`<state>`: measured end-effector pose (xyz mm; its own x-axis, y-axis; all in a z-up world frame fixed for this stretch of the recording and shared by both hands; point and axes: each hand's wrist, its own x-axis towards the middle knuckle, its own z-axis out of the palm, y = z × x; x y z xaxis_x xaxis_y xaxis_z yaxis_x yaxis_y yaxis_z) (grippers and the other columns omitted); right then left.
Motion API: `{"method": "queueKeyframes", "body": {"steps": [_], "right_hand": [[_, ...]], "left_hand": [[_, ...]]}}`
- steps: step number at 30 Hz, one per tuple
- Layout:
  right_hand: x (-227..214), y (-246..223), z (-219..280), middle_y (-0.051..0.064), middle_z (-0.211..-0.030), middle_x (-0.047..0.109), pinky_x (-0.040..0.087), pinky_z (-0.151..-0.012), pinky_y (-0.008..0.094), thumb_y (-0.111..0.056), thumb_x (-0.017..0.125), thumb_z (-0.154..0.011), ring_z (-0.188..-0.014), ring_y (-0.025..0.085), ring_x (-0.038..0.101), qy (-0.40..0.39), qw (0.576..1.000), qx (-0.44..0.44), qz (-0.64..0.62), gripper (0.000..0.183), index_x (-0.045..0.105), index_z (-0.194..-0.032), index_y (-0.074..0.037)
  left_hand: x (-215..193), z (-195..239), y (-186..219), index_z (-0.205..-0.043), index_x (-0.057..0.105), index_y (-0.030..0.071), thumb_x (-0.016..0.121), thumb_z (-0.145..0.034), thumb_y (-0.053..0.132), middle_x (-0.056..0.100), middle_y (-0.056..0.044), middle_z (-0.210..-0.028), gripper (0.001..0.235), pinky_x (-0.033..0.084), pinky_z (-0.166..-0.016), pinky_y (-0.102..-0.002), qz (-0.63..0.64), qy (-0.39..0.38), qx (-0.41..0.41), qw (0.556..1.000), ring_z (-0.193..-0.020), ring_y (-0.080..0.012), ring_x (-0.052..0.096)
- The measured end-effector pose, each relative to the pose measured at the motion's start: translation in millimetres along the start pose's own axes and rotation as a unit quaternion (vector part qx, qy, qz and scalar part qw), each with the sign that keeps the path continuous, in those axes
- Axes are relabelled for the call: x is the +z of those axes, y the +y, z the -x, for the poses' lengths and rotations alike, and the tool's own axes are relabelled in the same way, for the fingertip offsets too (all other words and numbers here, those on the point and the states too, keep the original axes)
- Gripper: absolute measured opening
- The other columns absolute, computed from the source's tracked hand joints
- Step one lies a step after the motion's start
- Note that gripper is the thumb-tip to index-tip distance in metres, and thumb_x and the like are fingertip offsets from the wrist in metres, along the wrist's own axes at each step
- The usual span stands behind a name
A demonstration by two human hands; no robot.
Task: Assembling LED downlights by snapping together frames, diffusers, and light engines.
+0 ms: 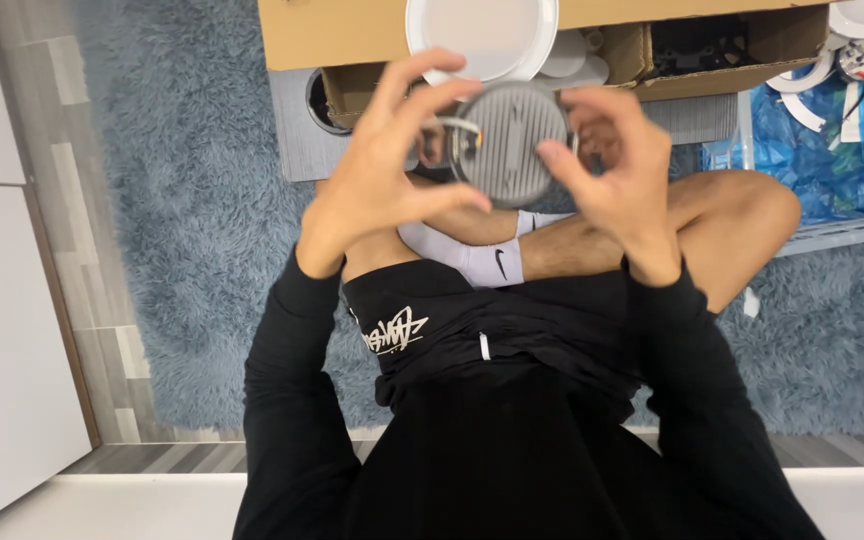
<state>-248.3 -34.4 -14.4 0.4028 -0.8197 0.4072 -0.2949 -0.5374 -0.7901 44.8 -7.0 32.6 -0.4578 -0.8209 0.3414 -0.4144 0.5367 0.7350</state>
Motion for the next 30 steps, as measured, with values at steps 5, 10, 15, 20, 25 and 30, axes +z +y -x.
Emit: {"method": "queueKeyframes", "body": {"steps": [5, 10, 15, 20, 25, 30], "right_hand": [[-6, -4, -43, 0.014, -0.101, 0.071, 0.051, -0.066, 0.031, -0.014, 0.082, -0.119, -0.075, 0.019, 0.059, 0.024, 0.995, -0.08, 0.06, 0.03, 0.069, -0.136, 0.007], [-4, 25, -74, 0.007, -0.086, 0.06, 0.042, -0.069, 0.034, -0.018, 0.087, -0.127, -0.074, 0.018, 0.052, 0.022, 0.989, -0.094, 0.111, 0.029, 0.067, -0.116, -0.001], [-1, 40, -91, 0.005, -0.084, 0.055, 0.041, -0.074, 0.036, -0.017, 0.091, -0.131, -0.076, 0.018, 0.049, 0.02, 0.992, -0.065, 0.109, 0.051, 0.057, -0.094, -0.005], [1, 52, -94, 0.005, -0.087, 0.054, 0.044, -0.077, 0.037, -0.011, 0.094, -0.129, -0.08, 0.02, 0.052, 0.02, 0.992, -0.071, 0.106, 0.05, 0.057, -0.096, -0.004], [5, 62, -95, 0.005, -0.084, 0.055, 0.045, -0.075, 0.037, -0.013, 0.094, -0.129, -0.077, 0.02, 0.052, 0.012, 0.99, -0.073, 0.117, 0.052, 0.057, -0.094, -0.004], [8, 67, -94, 0.005, -0.083, 0.054, 0.044, -0.073, 0.037, -0.014, 0.095, -0.128, -0.075, 0.02, 0.051, 0.014, 0.988, -0.078, 0.135, 0.052, 0.058, -0.093, -0.004]], "left_hand": [[-33, -24, 16, -0.149, 0.061, 0.008, 0.092, -0.104, 0.04, 0.051, -0.015, -0.152, 0.064, 0.052, -0.123, -0.055, -0.036, 0.04, 0.0, 0.999, -0.147, -0.036, 0.055], [-42, -43, -18, -0.141, 0.068, 0.009, 0.097, -0.102, 0.031, 0.069, -0.01, -0.125, 0.053, 0.052, -0.092, -0.039, -0.065, 0.059, -0.01, 0.996, -0.111, -0.0254, 0.064], [-37, -57, -40, -0.112, 0.073, 0.009, 0.097, -0.1, 0.013, 0.054, 0.005, -0.081, 0.027, 0.041, -0.063, -0.025, 0.026, 0.055, -0.094, 0.994, -0.072, -0.0073, 0.046], [-32, -60, -55, -0.116, 0.072, 0.012, 0.092, -0.099, 0.019, 0.056, 0.003, -0.089, 0.027, 0.04, -0.062, -0.027, -0.007, 0.046, -0.112, 0.993, -0.074, -0.0104, 0.044], [-28, -60, -65, -0.119, 0.073, 0.011, 0.091, -0.097, 0.016, 0.062, 0.001, -0.1, 0.029, 0.052, -0.067, -0.026, 0.013, 0.051, -0.102, 0.993, -0.084, -0.0113, 0.055], [-27, -59, -68, -0.117, 0.073, 0.012, 0.091, -0.097, 0.018, 0.066, 0.003, -0.096, 0.028, 0.051, -0.068, -0.026, 0.02, 0.048, -0.127, 0.991, -0.082, -0.0102, 0.058]]}}
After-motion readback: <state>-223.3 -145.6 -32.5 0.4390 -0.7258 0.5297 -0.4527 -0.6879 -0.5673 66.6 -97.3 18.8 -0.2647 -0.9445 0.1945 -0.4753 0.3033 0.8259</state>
